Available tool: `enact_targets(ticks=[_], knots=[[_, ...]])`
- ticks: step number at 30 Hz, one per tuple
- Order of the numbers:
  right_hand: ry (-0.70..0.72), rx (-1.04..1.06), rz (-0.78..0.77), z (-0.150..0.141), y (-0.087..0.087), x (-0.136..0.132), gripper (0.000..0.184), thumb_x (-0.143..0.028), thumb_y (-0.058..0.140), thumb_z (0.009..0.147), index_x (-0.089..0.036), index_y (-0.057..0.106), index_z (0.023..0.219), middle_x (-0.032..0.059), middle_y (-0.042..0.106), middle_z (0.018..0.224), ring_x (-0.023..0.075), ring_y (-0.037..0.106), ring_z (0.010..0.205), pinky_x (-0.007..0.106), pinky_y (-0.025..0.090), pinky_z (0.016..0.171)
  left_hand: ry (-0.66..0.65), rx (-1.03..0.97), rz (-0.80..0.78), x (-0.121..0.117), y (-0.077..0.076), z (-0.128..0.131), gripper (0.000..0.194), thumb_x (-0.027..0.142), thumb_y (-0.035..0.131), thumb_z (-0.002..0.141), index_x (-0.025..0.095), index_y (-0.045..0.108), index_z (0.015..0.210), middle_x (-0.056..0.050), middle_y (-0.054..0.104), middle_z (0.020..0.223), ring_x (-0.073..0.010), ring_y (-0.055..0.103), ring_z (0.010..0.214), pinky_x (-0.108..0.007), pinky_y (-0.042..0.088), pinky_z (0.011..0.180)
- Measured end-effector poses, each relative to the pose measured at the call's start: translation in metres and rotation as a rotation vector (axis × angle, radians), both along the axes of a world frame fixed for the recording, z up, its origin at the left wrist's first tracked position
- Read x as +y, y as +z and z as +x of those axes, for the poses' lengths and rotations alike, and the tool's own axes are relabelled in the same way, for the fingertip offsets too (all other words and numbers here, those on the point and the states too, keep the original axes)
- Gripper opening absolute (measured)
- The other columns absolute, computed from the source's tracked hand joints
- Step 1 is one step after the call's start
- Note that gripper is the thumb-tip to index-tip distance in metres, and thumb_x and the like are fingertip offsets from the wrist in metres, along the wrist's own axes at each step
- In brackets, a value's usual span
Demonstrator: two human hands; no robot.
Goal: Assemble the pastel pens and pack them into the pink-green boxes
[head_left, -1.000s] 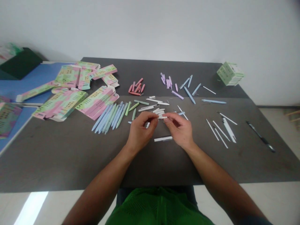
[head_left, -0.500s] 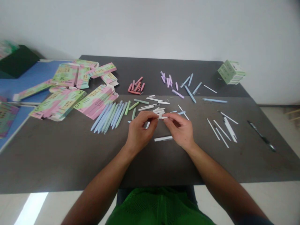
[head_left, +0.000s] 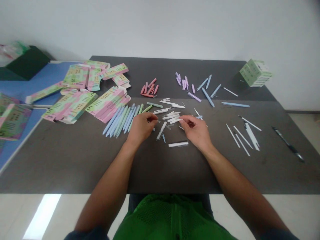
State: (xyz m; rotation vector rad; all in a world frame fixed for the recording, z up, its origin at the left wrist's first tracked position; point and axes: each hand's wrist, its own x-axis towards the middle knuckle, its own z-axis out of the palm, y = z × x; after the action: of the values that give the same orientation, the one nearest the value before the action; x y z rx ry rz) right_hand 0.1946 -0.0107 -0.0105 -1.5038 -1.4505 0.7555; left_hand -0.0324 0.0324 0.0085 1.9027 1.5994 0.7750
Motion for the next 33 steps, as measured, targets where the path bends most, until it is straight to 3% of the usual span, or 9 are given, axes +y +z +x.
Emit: enact_targets(ticks=[9,18,28,33], knots=[[0.012,-0.152,0.026,-0.001,-0.001,-0.002,0.025,-0.036,0.062,0.088,-0.02,0.078,0.098,0.006,0.075,0.088,0.0187,0.064,0.072,0.033,0.051,0.072,-0.069,0.195,0.035,0.004,-0.015,0.002,0.012,0.018,0.066,0.082,0.021,0.077,0.086,-0.005,0.077,0.087,-0.0233,0.07,0.084,-0.033,0.052,0.082],[-0.007,-0.221,0.004,0.003,-0.003,0.0,0.023,-0.03,0.06,0.086,-0.021,0.077,0.099,0.0055,0.076,0.091,0.0198,0.064,0.072,0.034,0.051,0.073,-0.143,0.22,0.062,0.004,-0.012,0.001,0.016,0.018,0.062,0.084,0.019,0.077,0.087,-0.007,0.076,0.096,-0.024,0.068,0.096,-0.036,0.051,0.094],[-0.028,-0.249,-0.02,0.002,0.0,-0.002,0.019,-0.028,0.059,0.085,-0.022,0.074,0.096,0.0034,0.072,0.083,0.0191,0.062,0.068,0.033,0.05,0.07,0.062,0.282,0.091,0.009,-0.006,-0.017,0.023,0.013,0.056,0.084,0.018,0.079,0.089,-0.009,0.076,0.096,-0.027,0.068,0.097,-0.039,0.051,0.093],[-0.012,-0.252,-0.025,0.002,-0.002,-0.002,0.02,-0.027,0.059,0.085,-0.022,0.073,0.098,0.0042,0.073,0.088,0.0197,0.064,0.071,0.034,0.051,0.072,0.133,0.302,0.061,0.013,-0.002,-0.027,0.027,0.011,0.055,0.083,0.018,0.08,0.089,-0.01,0.077,0.096,-0.0276,0.069,0.095,-0.038,0.052,0.091]])
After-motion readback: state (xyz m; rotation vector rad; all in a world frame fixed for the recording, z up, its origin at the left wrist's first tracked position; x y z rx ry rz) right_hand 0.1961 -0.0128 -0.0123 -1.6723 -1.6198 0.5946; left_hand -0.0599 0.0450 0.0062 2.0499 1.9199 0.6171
